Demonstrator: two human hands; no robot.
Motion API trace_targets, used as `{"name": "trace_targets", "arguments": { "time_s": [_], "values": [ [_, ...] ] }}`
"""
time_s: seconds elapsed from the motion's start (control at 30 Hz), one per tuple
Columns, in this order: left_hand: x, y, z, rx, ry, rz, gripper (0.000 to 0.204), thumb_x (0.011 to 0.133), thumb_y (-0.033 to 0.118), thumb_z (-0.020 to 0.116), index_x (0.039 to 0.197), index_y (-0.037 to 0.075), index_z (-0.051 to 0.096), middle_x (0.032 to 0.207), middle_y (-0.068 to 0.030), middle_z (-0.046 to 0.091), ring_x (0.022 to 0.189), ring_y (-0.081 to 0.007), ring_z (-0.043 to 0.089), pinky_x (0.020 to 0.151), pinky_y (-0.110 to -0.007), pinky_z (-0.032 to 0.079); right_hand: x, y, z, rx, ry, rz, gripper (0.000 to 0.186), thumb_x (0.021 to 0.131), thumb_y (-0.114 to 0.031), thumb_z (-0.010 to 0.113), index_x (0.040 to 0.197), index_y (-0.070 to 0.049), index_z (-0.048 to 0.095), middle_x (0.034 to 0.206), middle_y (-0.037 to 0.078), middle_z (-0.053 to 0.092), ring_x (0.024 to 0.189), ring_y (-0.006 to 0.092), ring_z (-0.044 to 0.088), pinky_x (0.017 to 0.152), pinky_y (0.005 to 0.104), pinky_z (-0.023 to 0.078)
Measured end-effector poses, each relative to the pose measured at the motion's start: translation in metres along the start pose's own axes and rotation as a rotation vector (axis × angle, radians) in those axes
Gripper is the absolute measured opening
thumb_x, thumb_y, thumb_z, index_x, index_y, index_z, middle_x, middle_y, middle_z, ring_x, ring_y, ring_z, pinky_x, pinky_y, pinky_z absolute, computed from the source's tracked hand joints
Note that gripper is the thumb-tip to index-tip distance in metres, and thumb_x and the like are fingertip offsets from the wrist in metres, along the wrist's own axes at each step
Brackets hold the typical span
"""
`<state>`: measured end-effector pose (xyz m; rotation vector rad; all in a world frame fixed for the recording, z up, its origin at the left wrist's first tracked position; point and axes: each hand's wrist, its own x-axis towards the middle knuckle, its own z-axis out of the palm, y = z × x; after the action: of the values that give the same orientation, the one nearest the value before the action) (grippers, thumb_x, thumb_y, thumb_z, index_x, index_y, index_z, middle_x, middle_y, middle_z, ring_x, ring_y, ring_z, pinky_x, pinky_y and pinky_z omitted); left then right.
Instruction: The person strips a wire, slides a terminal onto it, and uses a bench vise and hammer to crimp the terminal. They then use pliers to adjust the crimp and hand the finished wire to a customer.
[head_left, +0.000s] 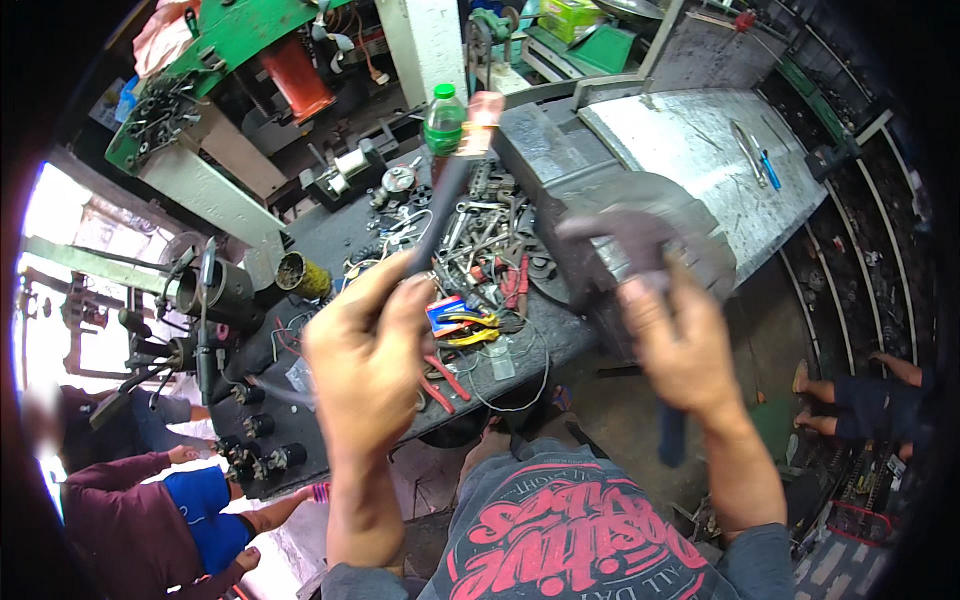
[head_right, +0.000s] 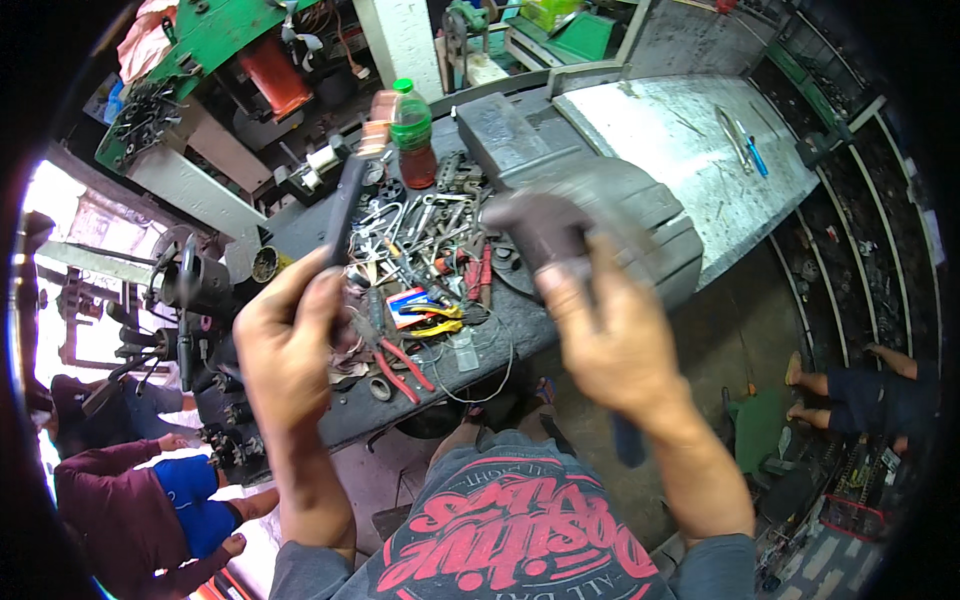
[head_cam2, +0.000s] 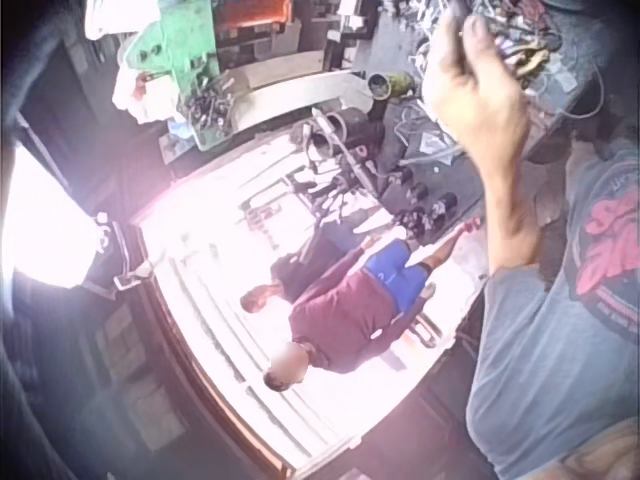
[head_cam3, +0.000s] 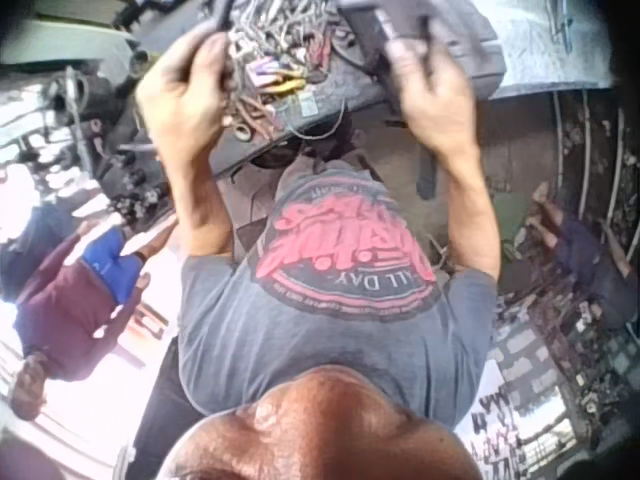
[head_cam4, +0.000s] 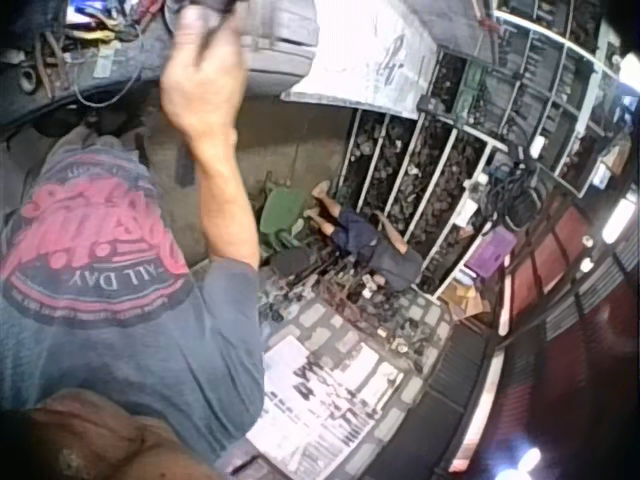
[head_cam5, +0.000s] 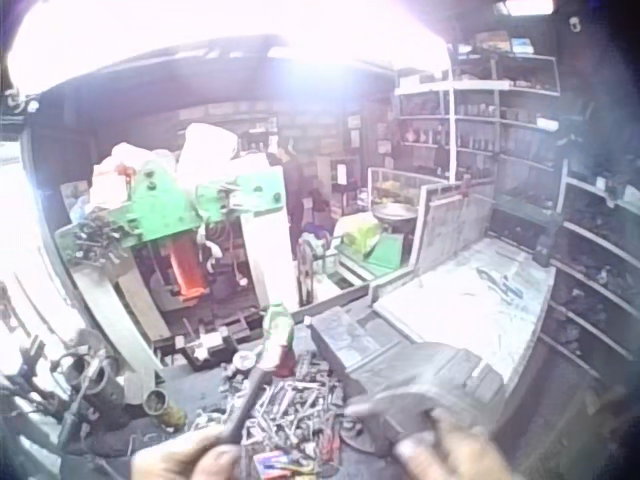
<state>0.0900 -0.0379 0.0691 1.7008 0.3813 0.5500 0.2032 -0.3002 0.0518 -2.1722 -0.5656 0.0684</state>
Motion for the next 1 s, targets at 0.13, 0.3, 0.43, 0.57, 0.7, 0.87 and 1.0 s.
{"name": "trace_targets", "arguments": {
  "time_s": [0.13, 0.3, 0.43, 0.57, 0.7, 0.87, 1.0],
  "values": [
    [-0.051, 0.022, -0.055, -0.095, -0.018, -0.221, 0.026, 0.107, 0.018, 0.058, 0.114, -0.007, 0.066, 0.079, -0.0056, 0.062, 0.060, -0.0132, 0.062, 0.055, -0.025, 0.049, 0.023, 0.040, 0.130, 0.020, -0.167, 0.151, 0.039, 0.100, -0.030, 0.064, 0.123, 0.002, 0.064, 0.098, 0.031, 0.072, 0.095, 0.0502, 0.071, 0.086, 0.0574, 0.053],
    [-0.114, 0.008, -0.080, -0.228, 0.037, -0.461, 0.039, 0.110, 0.022, 0.055, 0.140, -0.002, 0.052, 0.077, -0.0049, 0.055, 0.060, -0.0115, 0.053, 0.055, -0.025, 0.047, 0.084, 0.075, 0.225, -0.277, -0.031, -0.077, 0.031, 0.091, -0.021, 0.075, 0.115, -0.002, 0.069, 0.100, 0.024, 0.071, 0.101, 0.0451, 0.067, 0.088, 0.0575, 0.053],
    [-0.140, -0.023, -0.091, -0.160, 0.041, -0.524, 0.037, 0.111, 0.022, 0.057, 0.140, -0.002, 0.056, 0.076, -0.0005, 0.055, 0.063, -0.0061, 0.052, 0.058, -0.022, 0.045, 0.123, 0.084, 0.255, -0.508, -0.048, -0.215, 0.023, 0.089, -0.016, 0.075, 0.106, -0.001, 0.071, 0.112, 0.019, 0.060, 0.109, 0.0381, 0.061, 0.092, 0.0499, 0.052],
    [-0.150, -0.045, -0.101, -0.105, 0.062, -0.550, 0.026, 0.111, 0.018, 0.056, 0.122, -0.002, 0.066, 0.088, -0.0040, 0.066, 0.073, -0.0080, 0.058, 0.068, -0.023, 0.050, 0.093, 0.063, 0.266, -0.358, 0.076, -0.505, 0.029, 0.088, -0.006, 0.071, 0.116, 0.002, 0.066, 0.108, 0.021, 0.059, 0.100, 0.0400, 0.059, 0.085, 0.0507, 0.050],
    [-0.143, -0.059, -0.110, -0.075, 0.094, -0.451, 0.030, 0.111, 0.020, 0.054, 0.128, -0.002, 0.065, 0.092, -0.0036, 0.065, 0.077, -0.0078, 0.057, 0.070, -0.022, 0.047, -0.011, 0.028, 0.280, -0.111, -0.548, -0.778, 0.022, 0.082, -0.008, 0.067, 0.103, -0.004, 0.067, 0.104, 0.016, 0.059, 0.096, 0.0358, 0.060, 0.083, 0.0464, 0.050],
    [-0.126, -0.063, -0.108, 0.059, 0.091, -0.401, 0.034, 0.112, 0.024, 0.055, 0.135, -0.001, 0.063, 0.089, -0.0015, 0.062, 0.073, -0.0063, 0.054, 0.065, -0.021, 0.044, -0.056, 0.043, 0.326, -0.451, -0.540, -0.851, 0.023, 0.089, -0.018, 0.062, 0.103, -0.006, 0.075, 0.121, 0.009, 0.062, 0.107, 0.0233, 0.059, 0.088, 0.0367, 0.045],
    [-0.105, -0.069, -0.101, 0.241, 0.079, -0.181, 0.030, 0.111, 0.023, 0.058, 0.129, 0.001, 0.065, 0.084, 0.0020, 0.058, 0.073, -0.0054, 0.049, 0.065, -0.022, 0.040, -0.050, 0.057, 0.343, -0.401, -0.468, -0.845, 0.023, 0.090, -0.018, 0.061, 0.103, -0.006, 0.075, 0.117, 0.009, 0.060, 0.106, 0.0239, 0.059, 0.087, 0.0380, 0.046]
  ]
}}
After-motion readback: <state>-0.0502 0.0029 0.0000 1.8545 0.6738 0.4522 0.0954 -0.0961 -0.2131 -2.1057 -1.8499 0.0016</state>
